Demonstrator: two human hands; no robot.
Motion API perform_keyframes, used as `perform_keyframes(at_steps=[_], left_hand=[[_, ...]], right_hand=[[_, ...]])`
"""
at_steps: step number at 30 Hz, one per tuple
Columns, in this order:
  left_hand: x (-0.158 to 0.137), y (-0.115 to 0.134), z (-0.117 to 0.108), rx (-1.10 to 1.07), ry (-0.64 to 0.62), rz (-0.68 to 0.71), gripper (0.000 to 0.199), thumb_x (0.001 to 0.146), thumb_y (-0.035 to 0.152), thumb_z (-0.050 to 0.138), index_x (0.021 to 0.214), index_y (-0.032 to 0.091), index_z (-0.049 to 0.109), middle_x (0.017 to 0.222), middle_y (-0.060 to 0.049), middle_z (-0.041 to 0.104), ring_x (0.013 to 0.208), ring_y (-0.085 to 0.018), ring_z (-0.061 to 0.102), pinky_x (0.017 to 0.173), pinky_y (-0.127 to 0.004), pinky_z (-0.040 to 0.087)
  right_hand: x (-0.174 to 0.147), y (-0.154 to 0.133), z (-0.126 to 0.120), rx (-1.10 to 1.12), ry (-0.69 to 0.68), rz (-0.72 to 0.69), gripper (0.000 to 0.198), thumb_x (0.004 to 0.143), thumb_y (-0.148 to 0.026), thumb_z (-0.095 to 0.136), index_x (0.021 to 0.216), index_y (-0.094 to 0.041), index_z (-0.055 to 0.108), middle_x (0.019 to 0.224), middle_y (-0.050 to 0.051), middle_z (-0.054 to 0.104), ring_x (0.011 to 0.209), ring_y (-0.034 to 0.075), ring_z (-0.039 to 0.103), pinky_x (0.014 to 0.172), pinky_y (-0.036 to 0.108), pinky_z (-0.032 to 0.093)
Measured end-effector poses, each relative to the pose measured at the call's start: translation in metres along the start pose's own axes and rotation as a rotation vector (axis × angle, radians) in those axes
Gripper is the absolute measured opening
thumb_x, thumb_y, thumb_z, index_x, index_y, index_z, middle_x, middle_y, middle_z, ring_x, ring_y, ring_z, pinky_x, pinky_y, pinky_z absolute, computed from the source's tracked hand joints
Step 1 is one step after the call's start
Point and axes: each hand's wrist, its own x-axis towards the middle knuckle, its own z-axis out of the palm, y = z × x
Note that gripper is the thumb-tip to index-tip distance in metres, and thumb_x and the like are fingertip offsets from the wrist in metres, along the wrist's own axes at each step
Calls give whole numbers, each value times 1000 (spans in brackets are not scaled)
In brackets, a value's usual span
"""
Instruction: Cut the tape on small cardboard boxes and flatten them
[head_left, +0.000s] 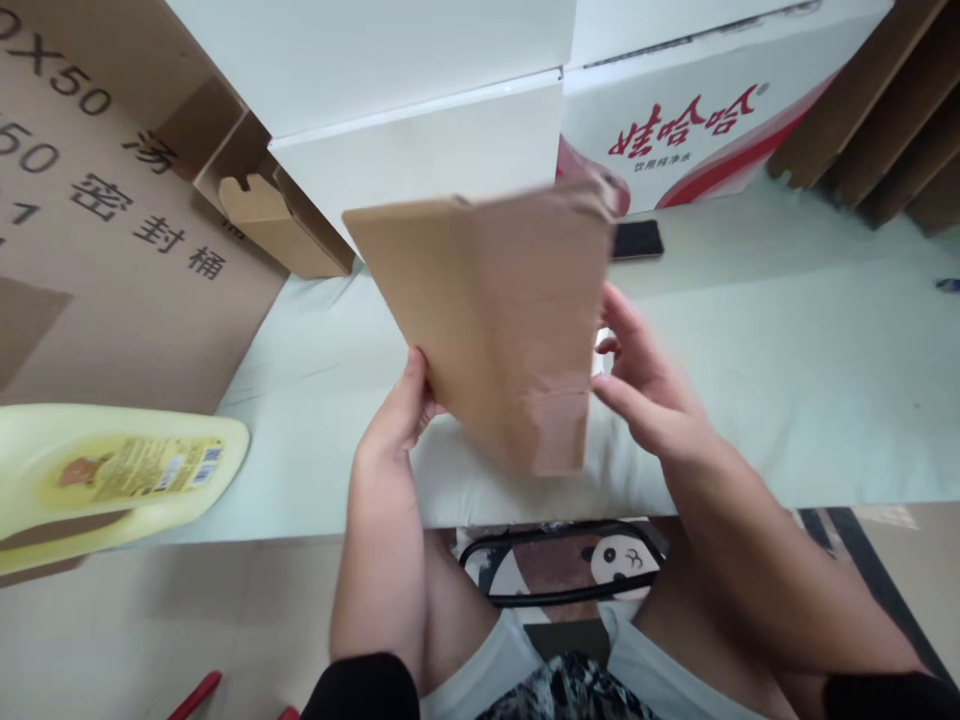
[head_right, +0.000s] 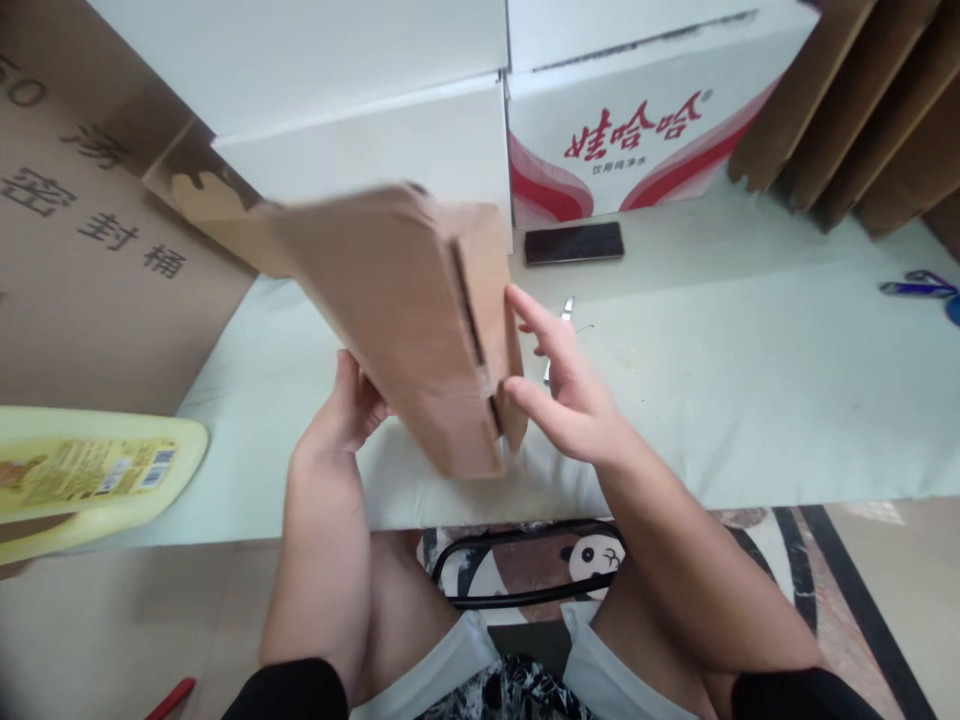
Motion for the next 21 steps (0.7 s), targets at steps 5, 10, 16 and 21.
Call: perform_keyframes(at_steps=[5,10,16,21], left_hand=[[5,-4,18,-35,14,-159,71,93,79,43,124,20,69,92,-11,77,88,-28,75,68,-38,63],[2,-5,25,166,-40,-352,70,87,83,45,98,18,69,52,-3,60,44,-18,59,35,-23,32],[-1,1,24,423,-202,-430,65,90,74,42,74,15,66,55,-9,66,38,-12,51,37,-20,20],[4,8,11,617,72,-244,46,87,58,59,67,17,64,60,-8,67,50,-17,59,44,-25,37]], right_hand=[[3,-4,4,126,-140,36,96,93,-69,56,167,-43,2,176,-1,17,160,31,27,125,56,38],[6,-4,0,97,-109,127,97,93,-74,51,168,-38,1,177,-2,13,164,30,15,128,55,32],[5,3,0,116,-136,331,100,94,-68,55,169,-31,0,176,4,17,161,31,26,125,55,38],[6,5,6,159,-163,387,105,90,-66,61,169,-33,1,176,7,18,157,33,35,119,55,46]])
